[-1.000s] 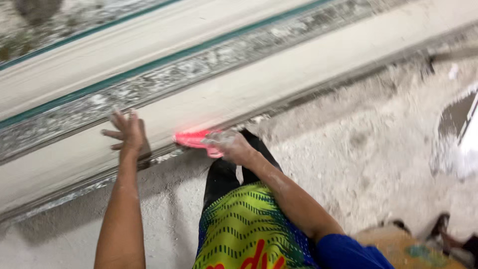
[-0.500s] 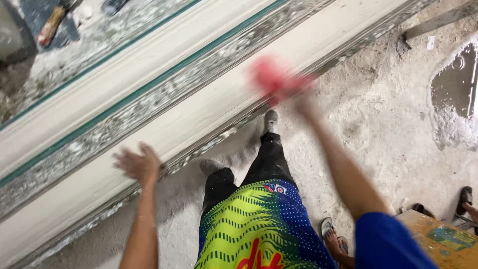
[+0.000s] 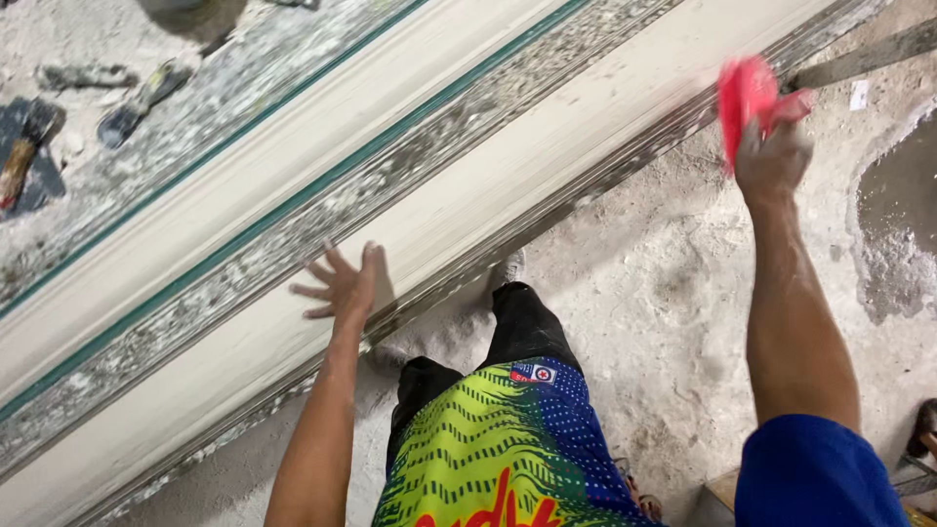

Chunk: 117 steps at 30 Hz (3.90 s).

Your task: The person scrubs long decorative plaster cornice moldings with a pink sponge, wiping along their grooved surfaces. They then open a gypsum casting bag, scoop powder into a bucket, mix it with water by hand, and carry the bucket back toward the moldings.

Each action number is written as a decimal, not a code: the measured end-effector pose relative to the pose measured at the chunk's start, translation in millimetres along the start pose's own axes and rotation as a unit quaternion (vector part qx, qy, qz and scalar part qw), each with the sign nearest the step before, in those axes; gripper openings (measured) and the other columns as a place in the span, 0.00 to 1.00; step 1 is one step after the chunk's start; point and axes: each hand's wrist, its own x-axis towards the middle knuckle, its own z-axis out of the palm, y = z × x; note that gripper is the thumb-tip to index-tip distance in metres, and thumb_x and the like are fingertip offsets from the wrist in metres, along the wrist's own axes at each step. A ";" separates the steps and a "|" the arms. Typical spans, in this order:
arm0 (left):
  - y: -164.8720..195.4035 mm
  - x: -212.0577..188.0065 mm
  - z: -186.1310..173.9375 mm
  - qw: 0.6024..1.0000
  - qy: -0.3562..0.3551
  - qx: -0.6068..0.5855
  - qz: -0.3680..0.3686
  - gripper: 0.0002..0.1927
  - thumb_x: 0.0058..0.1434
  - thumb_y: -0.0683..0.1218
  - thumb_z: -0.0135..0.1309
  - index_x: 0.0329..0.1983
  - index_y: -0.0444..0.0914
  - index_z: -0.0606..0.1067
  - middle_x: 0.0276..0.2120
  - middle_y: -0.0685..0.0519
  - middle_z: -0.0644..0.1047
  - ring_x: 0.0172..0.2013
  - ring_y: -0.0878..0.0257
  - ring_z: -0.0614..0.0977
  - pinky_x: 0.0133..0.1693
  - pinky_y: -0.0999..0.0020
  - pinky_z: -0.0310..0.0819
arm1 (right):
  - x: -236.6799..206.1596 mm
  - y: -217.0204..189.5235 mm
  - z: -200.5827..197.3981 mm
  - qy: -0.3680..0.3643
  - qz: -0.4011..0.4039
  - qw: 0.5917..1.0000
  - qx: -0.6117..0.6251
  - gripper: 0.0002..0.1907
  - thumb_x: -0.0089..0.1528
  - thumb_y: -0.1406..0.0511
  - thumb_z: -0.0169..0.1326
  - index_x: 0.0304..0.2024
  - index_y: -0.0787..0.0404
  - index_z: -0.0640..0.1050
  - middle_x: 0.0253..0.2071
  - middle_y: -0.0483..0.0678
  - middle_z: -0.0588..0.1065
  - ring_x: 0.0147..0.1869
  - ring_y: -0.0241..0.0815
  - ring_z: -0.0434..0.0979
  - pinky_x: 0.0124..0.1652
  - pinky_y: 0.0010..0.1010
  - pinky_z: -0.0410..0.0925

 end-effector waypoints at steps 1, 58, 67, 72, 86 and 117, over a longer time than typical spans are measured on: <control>6.4 -1.6 2.6 1.000 0.003 -0.002 0.007 0.56 0.55 0.78 0.44 0.80 0.55 0.38 0.78 0.43 0.26 0.70 0.29 0.18 0.60 0.15 0.15 | 19.0 -16.6 -0.2 0.045 -0.030 0.999 -0.005 0.12 0.75 0.62 0.50 0.46 0.67 0.75 0.38 0.54 0.76 0.37 0.46 0.77 0.36 0.42 0.71; -45.5 62.9 -1.8 0.977 -0.127 -0.138 0.098 0.68 0.53 0.81 0.45 0.79 0.37 0.32 0.74 0.32 0.23 0.65 0.25 0.10 0.51 0.12 0.07 | 77.6 -567.6 232.9 -0.309 -0.289 0.853 0.306 0.19 0.67 0.54 0.56 0.51 0.60 0.78 0.42 0.57 0.79 0.45 0.56 0.80 0.45 0.47 0.72; -46.5 70.0 12.8 0.988 -0.071 -0.097 0.095 0.66 0.51 0.82 0.43 0.78 0.40 0.35 0.75 0.34 0.25 0.65 0.25 0.12 0.50 0.12 0.09 | 334.1 -321.4 155.7 0.057 -0.287 0.955 0.043 0.21 0.65 0.61 0.54 0.55 0.70 0.74 0.48 0.60 0.76 0.49 0.57 0.77 0.44 0.51 0.72; -39.4 66.8 12.4 0.999 0.001 -0.001 0.047 0.63 0.49 0.82 0.44 0.78 0.46 0.40 0.78 0.41 0.29 0.68 0.29 0.15 0.54 0.14 0.11 | 250.0 -416.0 202.3 -0.133 -0.258 0.917 0.272 0.12 0.67 0.61 0.53 0.43 0.64 0.73 0.40 0.57 0.73 0.45 0.57 0.74 0.44 0.53 0.69; 77.6 31.3 54.9 0.981 0.089 -0.098 -0.140 0.63 0.52 0.80 0.46 0.83 0.47 0.39 0.76 0.34 0.21 0.68 0.21 0.17 0.57 0.06 0.26 | 512.5 -82.6 187.3 0.016 -0.215 0.976 0.035 0.12 0.70 0.58 0.46 0.46 0.60 0.74 0.38 0.46 0.73 0.42 0.43 0.72 0.42 0.39 0.67; 74.2 18.4 35.9 0.978 0.018 -0.172 -0.113 0.63 0.51 0.78 0.47 0.82 0.51 0.35 0.73 0.38 0.16 0.65 0.24 0.12 0.61 0.12 0.22 | 159.9 -204.7 184.6 -0.394 -0.271 0.837 0.267 0.19 0.70 0.54 0.49 0.49 0.63 0.76 0.39 0.52 0.77 0.42 0.44 0.79 0.40 0.39 0.74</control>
